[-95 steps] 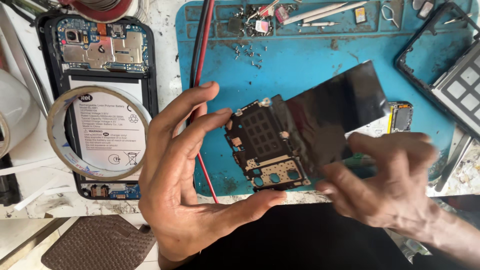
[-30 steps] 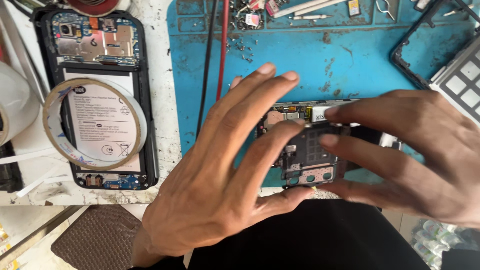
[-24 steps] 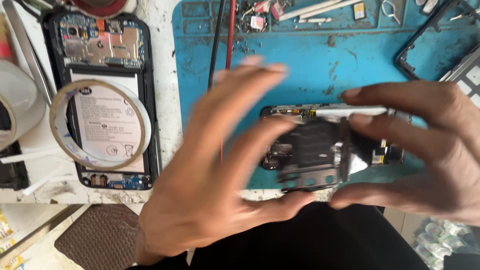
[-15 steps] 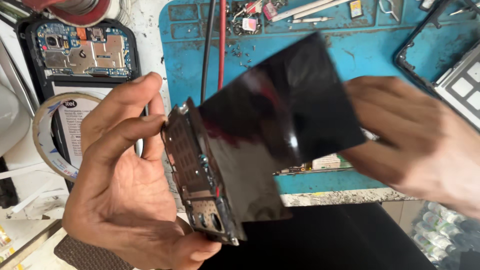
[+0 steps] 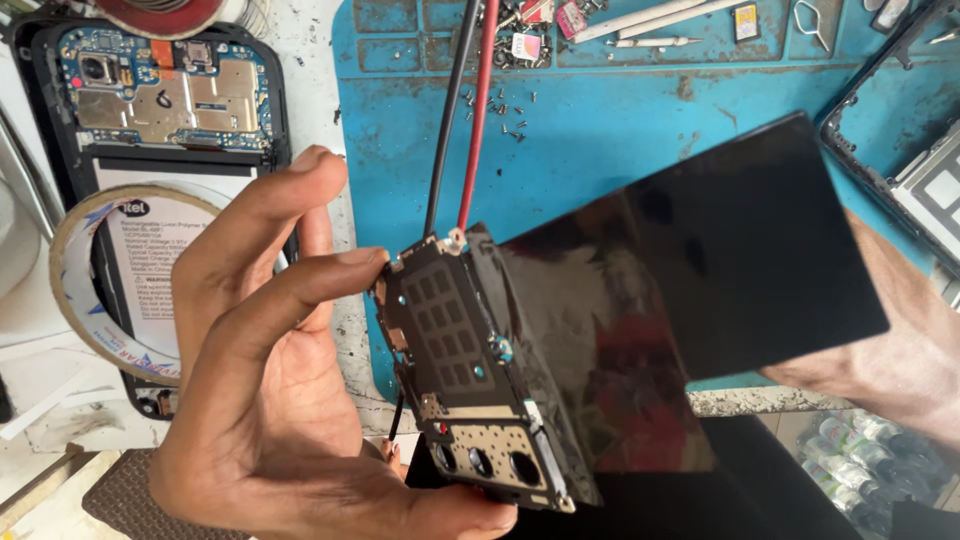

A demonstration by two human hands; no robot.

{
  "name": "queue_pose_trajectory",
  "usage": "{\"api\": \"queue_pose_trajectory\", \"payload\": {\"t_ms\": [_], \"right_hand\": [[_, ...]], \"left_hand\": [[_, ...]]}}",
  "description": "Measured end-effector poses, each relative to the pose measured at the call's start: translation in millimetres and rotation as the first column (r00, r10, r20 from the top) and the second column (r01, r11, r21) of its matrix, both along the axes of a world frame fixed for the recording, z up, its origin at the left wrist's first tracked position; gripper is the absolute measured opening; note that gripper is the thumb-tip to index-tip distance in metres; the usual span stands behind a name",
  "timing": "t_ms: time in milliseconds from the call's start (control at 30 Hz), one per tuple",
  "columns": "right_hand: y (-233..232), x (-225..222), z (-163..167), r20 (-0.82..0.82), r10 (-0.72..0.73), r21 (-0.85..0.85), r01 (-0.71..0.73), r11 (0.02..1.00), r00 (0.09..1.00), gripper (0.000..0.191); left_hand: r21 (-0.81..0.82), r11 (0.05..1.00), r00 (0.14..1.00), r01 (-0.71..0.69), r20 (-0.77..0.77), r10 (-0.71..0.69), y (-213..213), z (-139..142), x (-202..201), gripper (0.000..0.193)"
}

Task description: The person works on a disassembled smartphone at a repair bench. They lift the midframe with the grid sticker off the phone body, set it aside, press the frame flat on the mat, then use a screwdriver-style pry tool to pry components and lift small parts from the phone's internal board.

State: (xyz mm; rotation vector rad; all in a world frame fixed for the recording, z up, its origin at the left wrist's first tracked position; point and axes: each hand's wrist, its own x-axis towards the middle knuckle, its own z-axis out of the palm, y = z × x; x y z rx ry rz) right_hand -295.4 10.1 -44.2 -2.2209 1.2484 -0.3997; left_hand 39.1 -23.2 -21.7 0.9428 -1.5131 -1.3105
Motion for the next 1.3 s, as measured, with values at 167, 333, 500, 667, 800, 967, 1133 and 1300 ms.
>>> {"api": "queue_pose_trajectory", "payload": {"t_ms": [167, 333, 500, 667, 800, 967, 1133, 1300], "right_hand": [[11.3, 8.9, 12.0, 0.040, -0.052, 0.095, 0.048, 0.994, 0.998, 0.033], [3.4, 8.5, 31.3, 0.010, -0.139, 0.055, 0.139, 0.989, 0.990, 0.033], [-0.5, -18.3, 50.9, -0.085, -0.348, -0.181, 0.329, 0.927, 0.934, 0.030], [15.9, -58.4, 32.6, -0.092, -0.613, -0.300, 0.565, 0.769, 0.785, 0.036], [59.8, -67.3, 21.3, -0.126, -0.656, -0.313, 0.597, 0.738, 0.744, 0.042], [104.5, -41.1, 16.6, -0.096, -0.496, -0.376, 0.430, 0.821, 0.863, 0.050], [75.3, -8.0, 24.9, -0.075, -0.185, -0.429, 0.136, 0.893, 0.980, 0.059], [26.8, 23.9, 39.2, -0.081, -0.056, -0.345, 0.025, 0.938, 0.995, 0.061]], "left_hand": [[-0.001, 1.000, 1.000, -0.025, 0.017, 0.025, 3.2, 3.4, -4.2, 0.079], [0.026, 0.999, 0.999, -0.040, 0.017, 0.040, 3.9, 6.5, -7.7, 0.075], [0.052, 0.997, 0.996, -0.057, 0.069, 0.053, 8.3, 14.3, -11.1, 0.067], [-0.032, 0.998, 0.989, -0.054, 0.140, 0.058, 4.5, 9.3, -16.3, 0.064], [-0.170, 0.985, 0.960, 0.027, 0.278, 0.021, -5.2, 9.9, -24.3, 0.067], [-0.273, 0.895, 0.837, 0.352, 0.521, -0.170, -17.7, 6.0, -41.8, 0.072], [-0.321, 0.792, 0.722, 0.519, 0.660, -0.206, -17.6, 0.3, -53.8, 0.071], [-0.321, 0.785, 0.736, 0.530, 0.633, -0.238, -20.8, -2.0, -51.2, 0.072]]}}
